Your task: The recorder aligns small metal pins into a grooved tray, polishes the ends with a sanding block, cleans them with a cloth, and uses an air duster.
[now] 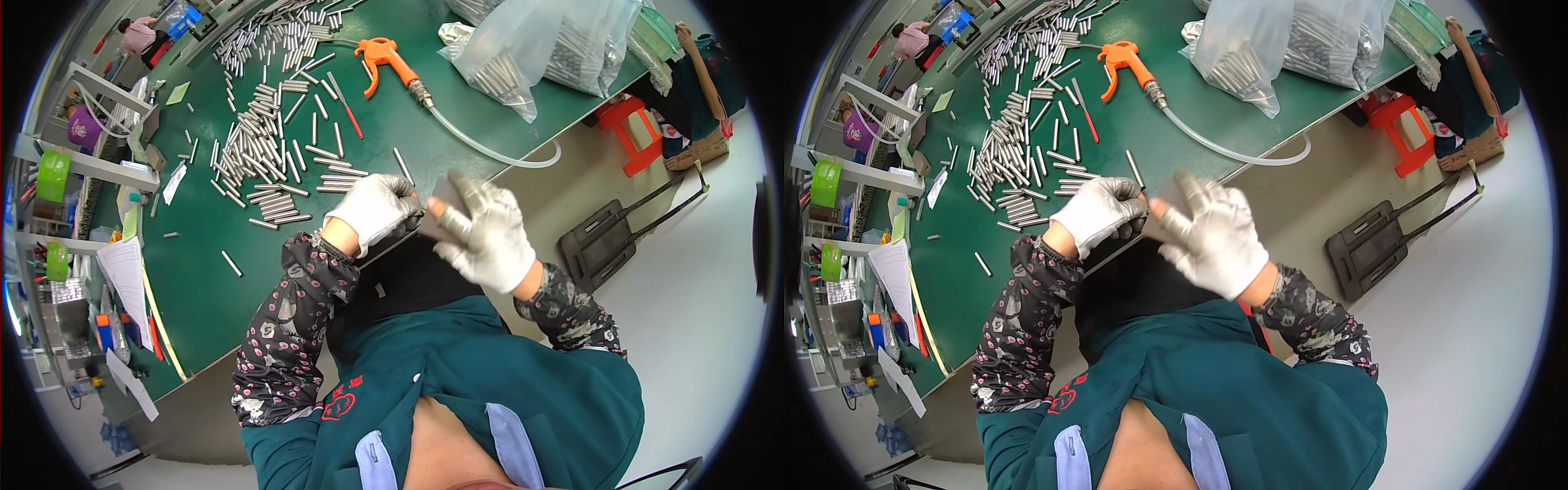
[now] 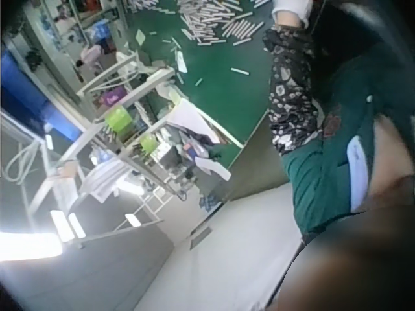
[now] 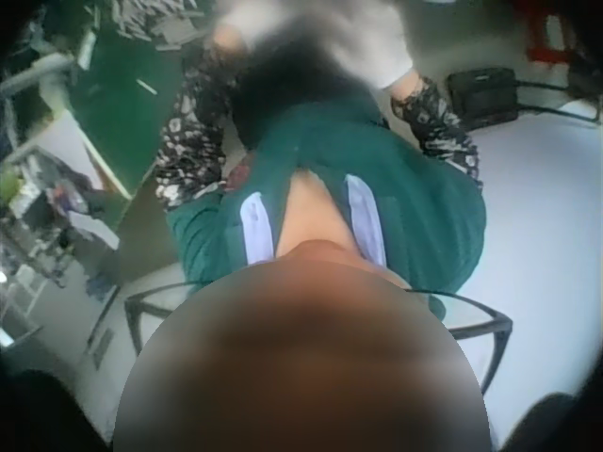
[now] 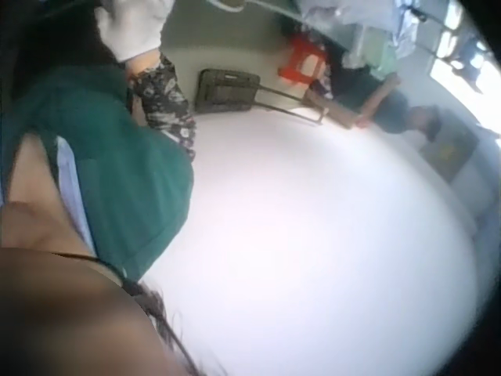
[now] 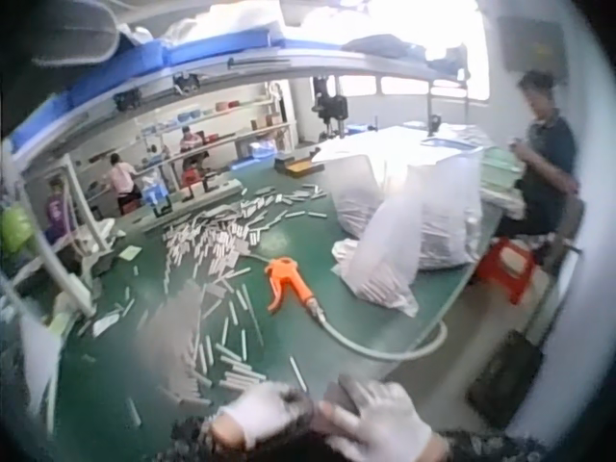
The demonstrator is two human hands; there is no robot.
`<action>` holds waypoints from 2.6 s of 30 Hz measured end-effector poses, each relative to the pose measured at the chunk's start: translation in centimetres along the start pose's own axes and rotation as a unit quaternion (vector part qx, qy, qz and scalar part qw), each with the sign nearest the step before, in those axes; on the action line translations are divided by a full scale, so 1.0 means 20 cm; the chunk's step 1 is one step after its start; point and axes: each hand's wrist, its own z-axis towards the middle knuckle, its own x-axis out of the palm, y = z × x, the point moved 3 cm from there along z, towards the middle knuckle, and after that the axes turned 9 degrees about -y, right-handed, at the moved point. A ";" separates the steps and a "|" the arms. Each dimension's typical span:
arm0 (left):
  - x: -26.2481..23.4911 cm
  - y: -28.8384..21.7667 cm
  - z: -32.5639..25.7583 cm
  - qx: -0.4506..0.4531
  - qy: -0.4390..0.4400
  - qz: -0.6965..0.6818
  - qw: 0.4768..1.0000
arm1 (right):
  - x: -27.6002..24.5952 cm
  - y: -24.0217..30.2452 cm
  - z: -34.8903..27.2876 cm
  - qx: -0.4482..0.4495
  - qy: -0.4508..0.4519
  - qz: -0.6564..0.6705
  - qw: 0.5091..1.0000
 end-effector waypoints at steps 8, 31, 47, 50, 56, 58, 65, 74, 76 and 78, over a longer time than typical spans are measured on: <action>0.00 0.01 0.02 0.016 -0.011 0.034 0.999 | 0.02 0.00 -0.01 -0.010 -0.016 -0.023 1.000; 0.01 0.00 0.05 0.005 -0.007 0.064 0.998 | -0.01 -0.08 0.04 0.057 -0.059 -0.100 0.992; 0.02 -0.01 0.06 0.051 -0.017 0.152 0.987 | -0.05 -0.08 0.02 0.061 -0.071 -0.086 0.992; 0.01 -0.03 0.05 0.132 -0.057 0.202 0.969 | 0.01 0.04 -0.02 -0.033 -0.032 0.014 0.999; 0.02 -0.02 0.06 0.093 -0.041 0.219 0.970 | -0.01 0.00 -0.01 -0.013 -0.047 -0.006 0.999; 0.02 -0.02 0.05 0.099 -0.037 0.230 0.967 | 0.01 0.02 -0.02 -0.035 -0.042 0.013 0.998; 0.01 -0.06 0.05 0.117 -0.021 0.253 0.960 | 0.00 0.03 0.00 -0.025 -0.042 -0.007 0.999; 0.02 -0.10 0.06 0.179 0.018 0.322 0.929 | -0.02 -0.10 0.04 0.030 -0.074 -0.074 0.994; 0.02 -0.10 0.07 0.177 0.019 0.322 0.930 | -0.08 -0.08 0.06 0.007 -0.099 -0.053 0.994; 0.02 -0.11 0.06 0.175 0.022 0.323 0.930 | -0.04 0.00 0.01 -0.045 -0.052 0.003 0.998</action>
